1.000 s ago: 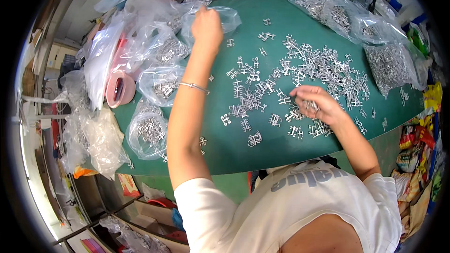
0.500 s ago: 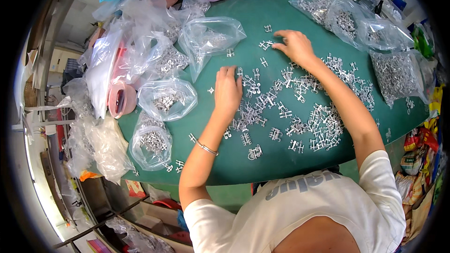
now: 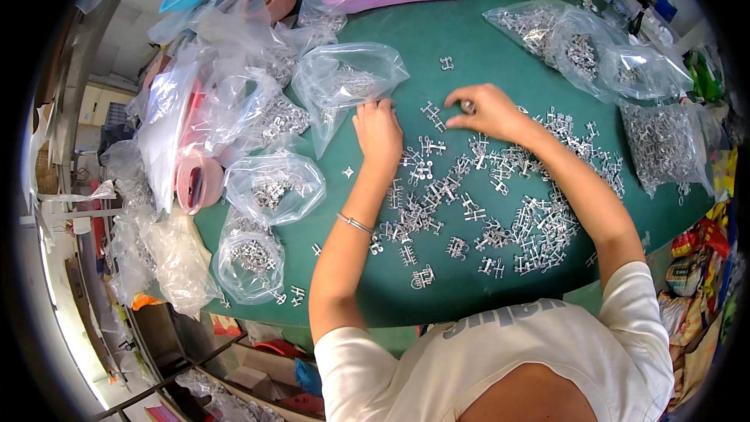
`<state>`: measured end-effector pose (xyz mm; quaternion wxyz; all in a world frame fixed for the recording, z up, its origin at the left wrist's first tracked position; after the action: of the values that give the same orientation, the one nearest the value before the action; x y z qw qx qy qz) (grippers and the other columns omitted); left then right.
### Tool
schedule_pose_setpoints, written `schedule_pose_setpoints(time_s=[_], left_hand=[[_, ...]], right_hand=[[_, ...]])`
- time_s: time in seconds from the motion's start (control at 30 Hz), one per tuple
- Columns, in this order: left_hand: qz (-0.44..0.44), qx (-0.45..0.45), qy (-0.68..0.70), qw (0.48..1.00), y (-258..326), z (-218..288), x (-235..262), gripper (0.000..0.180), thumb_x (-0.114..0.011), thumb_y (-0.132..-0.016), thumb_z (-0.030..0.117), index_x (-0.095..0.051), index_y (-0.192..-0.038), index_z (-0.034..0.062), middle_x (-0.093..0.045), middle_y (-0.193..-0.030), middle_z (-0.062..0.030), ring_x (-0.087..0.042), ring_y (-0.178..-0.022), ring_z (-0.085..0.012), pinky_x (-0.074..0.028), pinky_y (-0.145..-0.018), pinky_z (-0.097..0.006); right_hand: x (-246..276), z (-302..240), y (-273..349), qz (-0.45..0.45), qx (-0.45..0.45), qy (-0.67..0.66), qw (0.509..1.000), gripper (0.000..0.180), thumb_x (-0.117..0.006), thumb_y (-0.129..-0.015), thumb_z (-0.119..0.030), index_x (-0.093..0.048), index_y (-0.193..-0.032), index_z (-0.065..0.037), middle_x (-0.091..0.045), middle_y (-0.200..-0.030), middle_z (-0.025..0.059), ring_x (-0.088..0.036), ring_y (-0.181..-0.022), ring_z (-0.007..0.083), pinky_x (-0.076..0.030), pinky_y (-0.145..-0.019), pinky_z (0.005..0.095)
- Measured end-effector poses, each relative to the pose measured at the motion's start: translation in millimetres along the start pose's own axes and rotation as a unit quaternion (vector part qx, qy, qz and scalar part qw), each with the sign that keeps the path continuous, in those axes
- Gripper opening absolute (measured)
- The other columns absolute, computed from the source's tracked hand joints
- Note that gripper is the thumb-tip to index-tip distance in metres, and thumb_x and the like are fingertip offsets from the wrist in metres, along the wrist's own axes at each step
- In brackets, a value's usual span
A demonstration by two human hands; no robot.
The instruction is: The person sorts through a large pile of small H-shaped metal components on a green work table, picking them up by hand and grouping them together.
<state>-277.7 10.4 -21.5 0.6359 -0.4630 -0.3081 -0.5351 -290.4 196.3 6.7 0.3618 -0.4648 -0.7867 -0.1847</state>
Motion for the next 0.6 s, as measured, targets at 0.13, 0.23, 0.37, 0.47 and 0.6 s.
schedule_pose_setpoints(time_s=[0.13,0.23,0.37,0.47,0.6], left_hand=[[0.028,-0.027,0.202,0.979,3.9,-0.6,3.5,0.021,-0.057,-0.073,-0.002,-0.063,-0.093,0.0017,-0.058,-0.102,-0.0126,-0.051,-0.099,-0.0303,-0.039,-0.084,-0.039],[0.005,-0.031,0.233,0.972,7.8,3.4,7.7,0.026,-0.060,-0.072,-0.002,-0.062,-0.098,0.0018,-0.059,-0.100,-0.0137,-0.053,-0.098,-0.0316,-0.042,-0.085,-0.038],[-0.013,-0.111,0.153,0.982,7.2,18.6,9.0,0.032,-0.066,-0.072,0.004,-0.061,-0.103,0.0045,-0.057,-0.106,-0.0113,-0.051,-0.100,-0.0315,-0.041,-0.087,-0.038],[-0.046,-0.105,0.143,0.983,3.1,30.5,-1.3,0.034,-0.070,-0.071,0.012,-0.061,-0.104,0.0060,-0.054,-0.108,-0.0093,-0.049,-0.101,-0.0306,-0.038,-0.088,-0.040],[-0.028,-0.111,0.148,0.982,0.7,36.9,-13.0,0.026,-0.070,-0.071,0.012,-0.062,-0.094,0.0054,-0.055,-0.096,-0.0091,-0.054,-0.088,-0.0278,-0.044,-0.076,-0.037]], right_hand=[[-30.0,-18.7,9.1,-0.030,0.095,0.025,0.995,0.041,-0.075,-0.064,-0.028,-0.060,-0.096,-0.006,-0.061,-0.078,0.0125,-0.059,-0.072,0.0283,-0.046,-0.064,0.0374],[-36.9,-23.4,15.6,-0.073,0.111,0.068,0.989,0.037,-0.073,-0.067,-0.025,-0.061,-0.097,-0.007,-0.065,-0.088,0.0116,-0.061,-0.081,0.0299,-0.048,-0.072,0.0370],[-27.2,-8.5,13.5,-0.051,0.132,-0.119,0.983,0.023,-0.064,-0.077,-0.014,-0.058,-0.096,-0.002,-0.059,-0.069,0.0081,-0.056,-0.062,0.0194,-0.044,-0.052,0.0308],[-19.5,5.2,20.5,-0.175,-0.178,-0.595,0.764,0.019,-0.058,-0.083,-0.015,-0.055,-0.094,0.000,-0.057,-0.070,0.0081,-0.046,-0.053,0.0129,-0.036,-0.040,0.0240],[2.9,6.1,14.0,-0.071,-0.146,-0.790,0.592,0.021,-0.053,-0.087,-0.020,-0.052,-0.089,0.001,-0.056,-0.082,0.0146,-0.042,-0.050,0.0090,-0.028,-0.034,0.0188]])
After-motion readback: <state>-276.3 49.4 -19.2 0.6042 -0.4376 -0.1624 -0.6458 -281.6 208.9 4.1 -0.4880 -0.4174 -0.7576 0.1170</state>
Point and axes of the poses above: each hand's wrist, its own y-axis away from the middle knuckle, its own x-axis out of the back of the hand, z = x × y, the point moved 5 cm from there along -y, towards the middle knuckle
